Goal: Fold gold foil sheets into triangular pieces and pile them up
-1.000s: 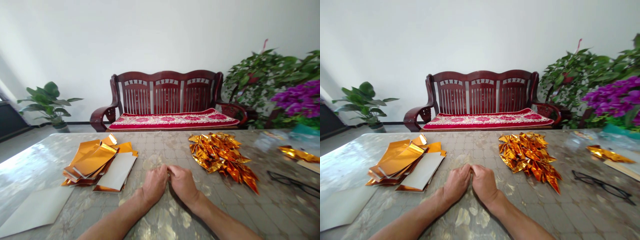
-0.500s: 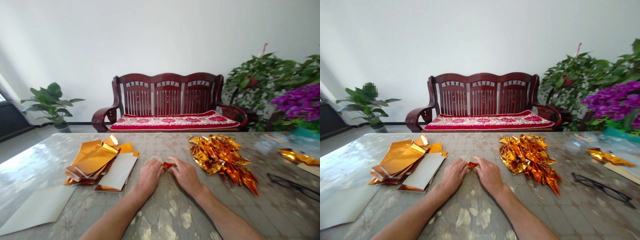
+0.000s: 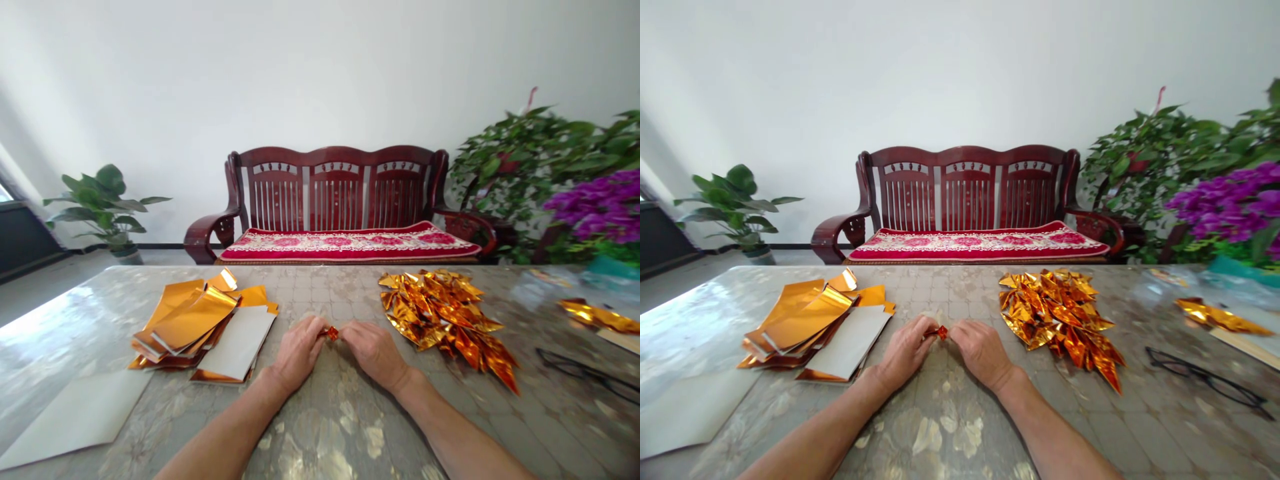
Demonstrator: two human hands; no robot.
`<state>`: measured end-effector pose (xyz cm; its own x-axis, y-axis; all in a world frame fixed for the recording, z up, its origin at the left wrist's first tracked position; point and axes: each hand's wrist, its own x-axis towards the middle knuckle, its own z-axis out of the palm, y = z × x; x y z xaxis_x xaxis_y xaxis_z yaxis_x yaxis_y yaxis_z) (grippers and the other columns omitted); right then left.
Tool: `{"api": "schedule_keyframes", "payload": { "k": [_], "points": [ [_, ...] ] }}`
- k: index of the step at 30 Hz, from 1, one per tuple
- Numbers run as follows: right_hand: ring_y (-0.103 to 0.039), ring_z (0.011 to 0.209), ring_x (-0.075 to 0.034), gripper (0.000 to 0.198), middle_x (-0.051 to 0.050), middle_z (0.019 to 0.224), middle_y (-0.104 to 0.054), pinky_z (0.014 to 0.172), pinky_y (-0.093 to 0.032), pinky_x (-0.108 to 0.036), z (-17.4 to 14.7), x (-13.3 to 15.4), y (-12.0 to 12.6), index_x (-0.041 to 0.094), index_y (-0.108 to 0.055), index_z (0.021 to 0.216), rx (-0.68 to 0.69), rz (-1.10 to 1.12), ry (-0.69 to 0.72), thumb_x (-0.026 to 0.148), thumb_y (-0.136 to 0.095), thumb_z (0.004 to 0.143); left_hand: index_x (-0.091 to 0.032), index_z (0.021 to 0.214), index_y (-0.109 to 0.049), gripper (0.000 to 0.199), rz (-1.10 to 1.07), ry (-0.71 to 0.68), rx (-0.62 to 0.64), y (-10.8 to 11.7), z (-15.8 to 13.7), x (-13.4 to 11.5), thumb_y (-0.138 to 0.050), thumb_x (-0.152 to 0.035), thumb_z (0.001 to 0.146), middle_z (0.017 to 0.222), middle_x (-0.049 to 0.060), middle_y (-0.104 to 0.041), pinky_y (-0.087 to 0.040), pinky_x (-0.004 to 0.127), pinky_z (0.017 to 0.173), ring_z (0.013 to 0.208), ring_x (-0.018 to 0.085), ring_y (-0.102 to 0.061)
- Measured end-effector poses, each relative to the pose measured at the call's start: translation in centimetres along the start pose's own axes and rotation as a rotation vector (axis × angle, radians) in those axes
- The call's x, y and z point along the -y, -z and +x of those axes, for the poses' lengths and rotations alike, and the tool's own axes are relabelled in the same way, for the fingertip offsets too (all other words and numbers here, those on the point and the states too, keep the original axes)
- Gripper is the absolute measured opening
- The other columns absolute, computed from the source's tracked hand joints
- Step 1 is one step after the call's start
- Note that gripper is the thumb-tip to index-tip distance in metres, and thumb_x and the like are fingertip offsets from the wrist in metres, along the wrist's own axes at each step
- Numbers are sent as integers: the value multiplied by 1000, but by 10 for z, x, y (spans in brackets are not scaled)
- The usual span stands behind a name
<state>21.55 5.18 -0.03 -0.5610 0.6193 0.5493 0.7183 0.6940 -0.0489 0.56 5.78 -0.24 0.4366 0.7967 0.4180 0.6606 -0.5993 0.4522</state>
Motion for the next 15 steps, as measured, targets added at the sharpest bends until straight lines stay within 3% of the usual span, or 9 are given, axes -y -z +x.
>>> {"api": "schedule_keyframes", "payload": {
  "k": [7, 15],
  "points": [
    [-64, 86, -15, 22, -4, 90, -70, 78, -49, -25, -2, -2, -2, 20, -66, 95, -25, 98, -27, 16, -45, 99, -24, 107, -62, 25, 7, -128, 49, 7, 0, 2, -40, -19, 98, 100, 3, -62, -44, 23, 83, 94, 15, -59],
    [-65, 92, -15, 19, -5, 99, -70, 81, -53, -25, -4, -6, -7, 20, -67, 99, -56, 246, -32, 17, -48, 98, -22, 94, -66, 23, -77, -94, 18, 2, 2, 11, -43, -18, 97, 95, 3, -63, -46, 23, 81, 89, 14, -60]
  ]
}}
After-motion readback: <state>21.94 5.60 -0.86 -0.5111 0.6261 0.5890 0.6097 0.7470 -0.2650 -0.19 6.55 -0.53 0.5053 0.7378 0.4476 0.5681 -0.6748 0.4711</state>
